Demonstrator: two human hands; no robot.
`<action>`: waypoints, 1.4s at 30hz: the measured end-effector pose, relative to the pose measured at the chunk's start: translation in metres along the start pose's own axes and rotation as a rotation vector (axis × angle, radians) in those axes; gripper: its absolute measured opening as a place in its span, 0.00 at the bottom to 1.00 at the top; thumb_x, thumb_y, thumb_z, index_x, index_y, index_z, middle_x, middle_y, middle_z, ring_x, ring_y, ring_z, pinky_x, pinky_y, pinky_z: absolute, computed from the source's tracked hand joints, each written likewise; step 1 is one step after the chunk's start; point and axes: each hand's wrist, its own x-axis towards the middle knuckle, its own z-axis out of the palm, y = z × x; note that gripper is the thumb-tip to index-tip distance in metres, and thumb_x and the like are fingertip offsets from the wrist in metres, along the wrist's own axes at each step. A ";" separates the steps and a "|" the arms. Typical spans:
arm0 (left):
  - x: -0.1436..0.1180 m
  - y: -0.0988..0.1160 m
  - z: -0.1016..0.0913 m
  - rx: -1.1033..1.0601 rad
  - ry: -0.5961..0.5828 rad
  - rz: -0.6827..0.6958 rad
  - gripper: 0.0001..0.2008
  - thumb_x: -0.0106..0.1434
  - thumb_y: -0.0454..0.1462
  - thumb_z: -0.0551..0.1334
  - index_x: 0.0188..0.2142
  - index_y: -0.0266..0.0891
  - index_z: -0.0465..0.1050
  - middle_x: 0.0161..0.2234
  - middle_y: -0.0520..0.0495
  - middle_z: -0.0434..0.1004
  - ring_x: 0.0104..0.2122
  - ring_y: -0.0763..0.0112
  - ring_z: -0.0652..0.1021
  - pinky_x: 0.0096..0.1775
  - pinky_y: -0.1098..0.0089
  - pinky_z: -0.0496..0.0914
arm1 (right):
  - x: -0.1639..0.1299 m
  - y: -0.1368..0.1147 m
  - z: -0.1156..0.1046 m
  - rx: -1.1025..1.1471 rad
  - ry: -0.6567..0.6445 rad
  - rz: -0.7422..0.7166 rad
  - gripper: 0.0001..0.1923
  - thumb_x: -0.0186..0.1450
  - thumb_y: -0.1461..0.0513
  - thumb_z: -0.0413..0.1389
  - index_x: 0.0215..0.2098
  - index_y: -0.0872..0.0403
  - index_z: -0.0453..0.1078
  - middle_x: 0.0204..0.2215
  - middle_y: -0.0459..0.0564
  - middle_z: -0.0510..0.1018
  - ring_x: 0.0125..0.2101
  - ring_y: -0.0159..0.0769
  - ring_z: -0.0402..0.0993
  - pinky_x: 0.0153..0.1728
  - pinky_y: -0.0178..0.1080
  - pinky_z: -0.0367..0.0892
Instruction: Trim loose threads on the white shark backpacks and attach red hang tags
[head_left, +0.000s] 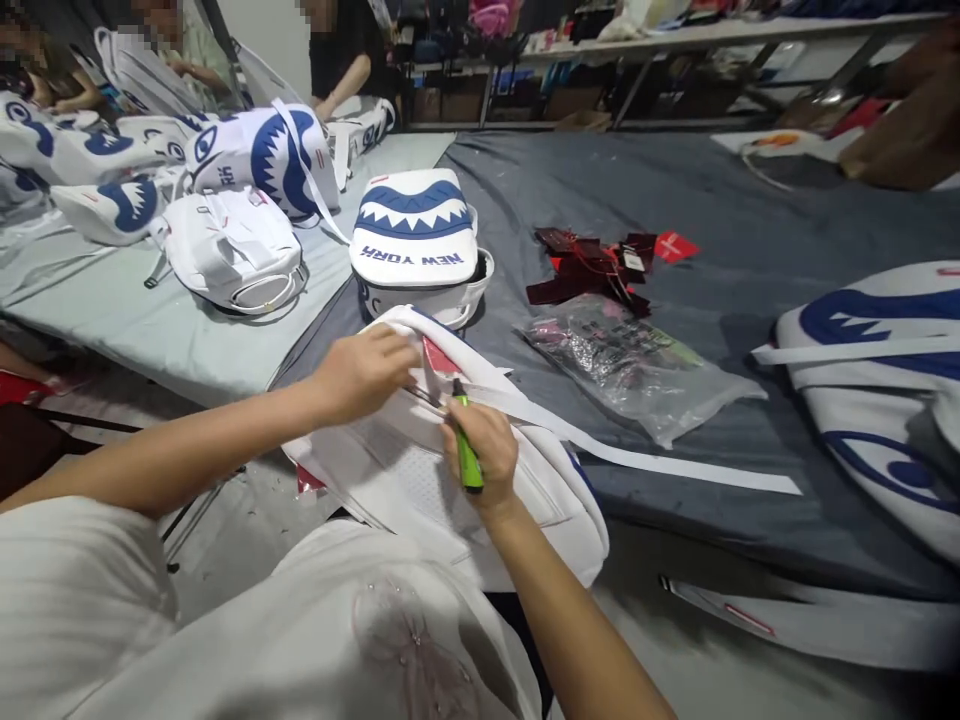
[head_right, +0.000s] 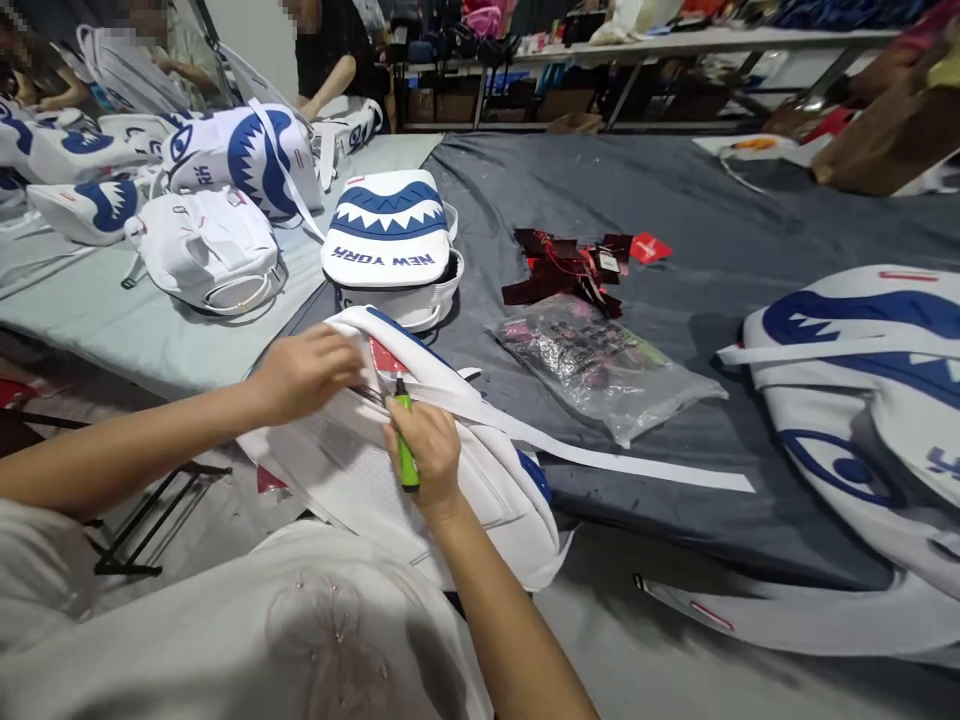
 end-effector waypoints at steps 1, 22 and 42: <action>0.006 -0.002 0.007 0.054 0.026 0.040 0.08 0.69 0.36 0.57 0.42 0.41 0.76 0.49 0.42 0.79 0.53 0.59 0.74 0.50 0.61 0.67 | -0.007 -0.001 0.003 -0.012 0.013 0.027 0.25 0.67 0.68 0.57 0.62 0.51 0.65 0.39 0.53 0.81 0.40 0.40 0.77 0.43 0.43 0.72; 0.065 -0.031 0.069 0.125 -0.381 -0.216 0.58 0.55 0.42 0.72 0.73 0.42 0.33 0.73 0.35 0.36 0.71 0.42 0.48 0.57 0.45 0.64 | 0.052 0.045 0.040 -0.742 -0.741 0.450 0.36 0.59 0.63 0.64 0.63 0.58 0.58 0.50 0.64 0.72 0.48 0.54 0.67 0.45 0.48 0.61; 0.060 -0.033 0.078 0.159 -0.351 -0.256 0.57 0.54 0.40 0.73 0.73 0.43 0.36 0.73 0.32 0.32 0.71 0.36 0.43 0.64 0.33 0.47 | 0.030 0.065 0.042 -0.546 -0.551 0.528 0.30 0.62 0.66 0.59 0.62 0.55 0.60 0.46 0.58 0.74 0.45 0.51 0.67 0.45 0.47 0.61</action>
